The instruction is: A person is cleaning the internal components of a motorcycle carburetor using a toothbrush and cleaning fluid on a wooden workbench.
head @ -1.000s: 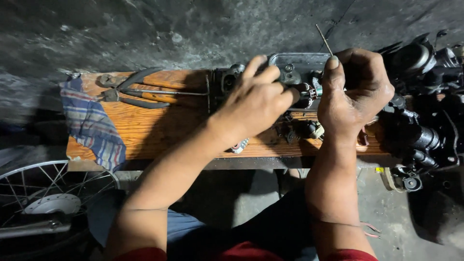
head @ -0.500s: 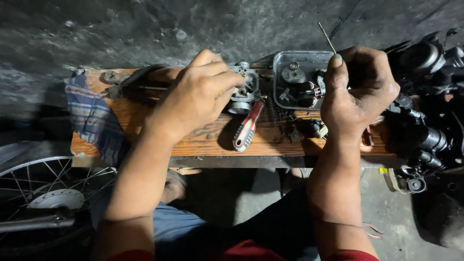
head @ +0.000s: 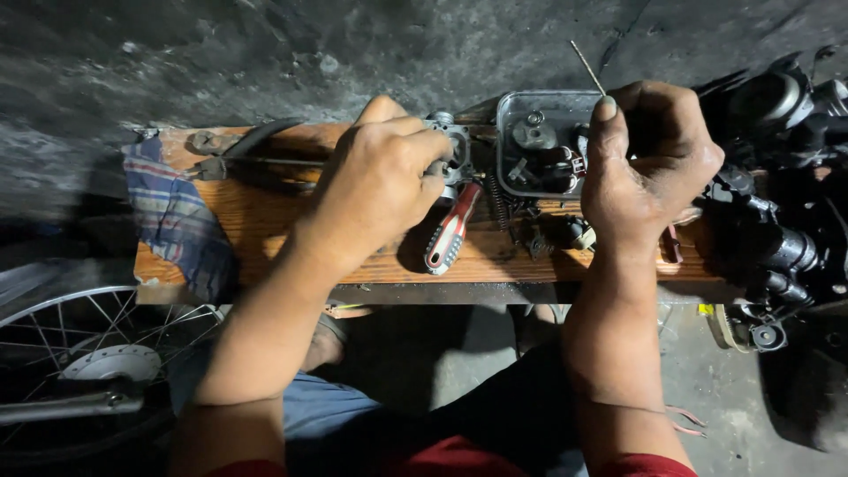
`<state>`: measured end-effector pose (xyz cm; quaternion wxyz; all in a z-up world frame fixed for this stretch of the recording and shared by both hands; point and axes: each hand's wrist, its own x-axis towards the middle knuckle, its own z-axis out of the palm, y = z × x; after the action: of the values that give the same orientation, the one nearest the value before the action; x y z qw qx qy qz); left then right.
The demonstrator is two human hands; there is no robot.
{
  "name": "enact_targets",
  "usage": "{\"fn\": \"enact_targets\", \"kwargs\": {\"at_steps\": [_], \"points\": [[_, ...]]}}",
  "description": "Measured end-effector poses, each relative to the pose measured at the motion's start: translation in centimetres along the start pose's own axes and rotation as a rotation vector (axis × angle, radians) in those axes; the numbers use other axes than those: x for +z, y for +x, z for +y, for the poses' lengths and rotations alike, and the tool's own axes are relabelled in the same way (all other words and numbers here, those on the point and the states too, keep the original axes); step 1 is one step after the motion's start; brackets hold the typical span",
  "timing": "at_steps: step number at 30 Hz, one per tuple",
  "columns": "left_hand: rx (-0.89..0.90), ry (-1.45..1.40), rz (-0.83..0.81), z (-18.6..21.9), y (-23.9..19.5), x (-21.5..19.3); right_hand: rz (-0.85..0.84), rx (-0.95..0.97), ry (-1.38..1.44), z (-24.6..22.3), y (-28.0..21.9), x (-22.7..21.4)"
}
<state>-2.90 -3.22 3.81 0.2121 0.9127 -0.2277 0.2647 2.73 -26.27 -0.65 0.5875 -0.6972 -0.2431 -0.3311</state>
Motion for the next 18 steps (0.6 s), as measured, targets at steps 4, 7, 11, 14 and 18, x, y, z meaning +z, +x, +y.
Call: {"fn": "enact_targets", "kwargs": {"at_steps": [4, 7, 11, 14, 18], "points": [[-0.014, 0.013, 0.106, 0.9, -0.5, 0.9, 0.002, 0.000, -0.027, -0.1, 0.1, -0.2], [-0.023, 0.061, 0.169, 1.4, -0.8, 1.3, -0.004, -0.010, -0.065, -0.2, 0.2, -0.3], [-0.020, 0.060, 0.182, 1.7, -0.9, 1.3, -0.005, -0.007, -0.072, -0.1, 0.1, -0.3], [-0.022, 0.041, 0.179, 1.5, -1.2, 1.5, -0.004, 0.006, -0.057, 0.0, 0.2, -0.3], [-0.004, 0.004, 0.166, 1.2, -1.5, 1.7, -0.010, 0.017, -0.054, -0.4, 0.2, -0.3]]}}
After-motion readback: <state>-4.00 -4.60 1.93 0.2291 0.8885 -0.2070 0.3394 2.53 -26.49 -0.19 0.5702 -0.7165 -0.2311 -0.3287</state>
